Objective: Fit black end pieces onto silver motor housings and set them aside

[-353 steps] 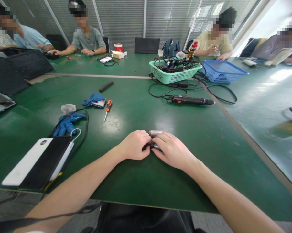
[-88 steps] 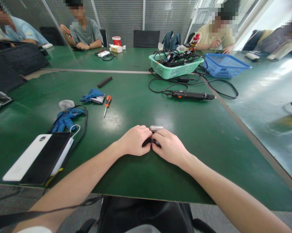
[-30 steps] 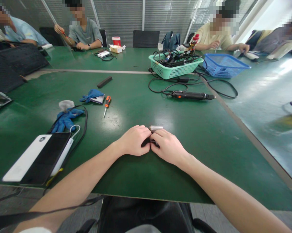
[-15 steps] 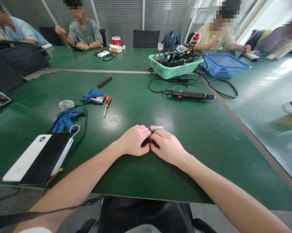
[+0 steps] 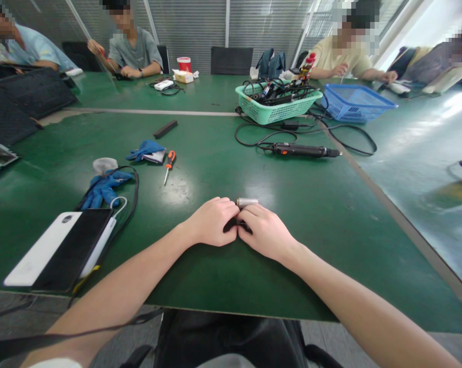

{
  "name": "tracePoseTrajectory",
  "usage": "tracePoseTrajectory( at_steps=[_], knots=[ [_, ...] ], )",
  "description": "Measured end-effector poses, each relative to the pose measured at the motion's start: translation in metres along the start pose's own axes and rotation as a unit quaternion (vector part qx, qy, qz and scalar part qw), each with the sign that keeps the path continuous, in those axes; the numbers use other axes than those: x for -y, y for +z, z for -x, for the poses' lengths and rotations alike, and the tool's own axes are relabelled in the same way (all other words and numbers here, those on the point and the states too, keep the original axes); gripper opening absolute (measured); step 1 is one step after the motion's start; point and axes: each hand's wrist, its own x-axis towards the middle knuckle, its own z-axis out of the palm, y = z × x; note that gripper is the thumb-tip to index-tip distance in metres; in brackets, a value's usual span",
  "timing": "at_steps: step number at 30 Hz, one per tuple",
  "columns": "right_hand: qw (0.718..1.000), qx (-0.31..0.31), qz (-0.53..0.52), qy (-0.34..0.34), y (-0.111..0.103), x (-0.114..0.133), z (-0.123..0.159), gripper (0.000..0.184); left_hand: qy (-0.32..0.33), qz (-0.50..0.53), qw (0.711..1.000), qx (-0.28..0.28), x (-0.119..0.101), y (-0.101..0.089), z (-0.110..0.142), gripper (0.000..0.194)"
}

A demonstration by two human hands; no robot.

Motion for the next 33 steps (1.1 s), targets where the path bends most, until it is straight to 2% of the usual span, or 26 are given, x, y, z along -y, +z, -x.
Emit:
tracePoseTrajectory(
  at_steps=[26, 33],
  knots=[
    [1.0, 0.0, 0.016, 0.005, -0.007, 0.001, 0.001, 0.008, -0.002, 0.01, 1.0, 0.001, -0.001, -0.001, -0.001, 0.011],
    [0.997, 0.033, 0.071, 0.023, -0.016, -0.003, 0.004, 0.007, -0.006, 0.019, 1.0, 0.0, 0.0, 0.0, 0.0, 0.015]
  ],
)
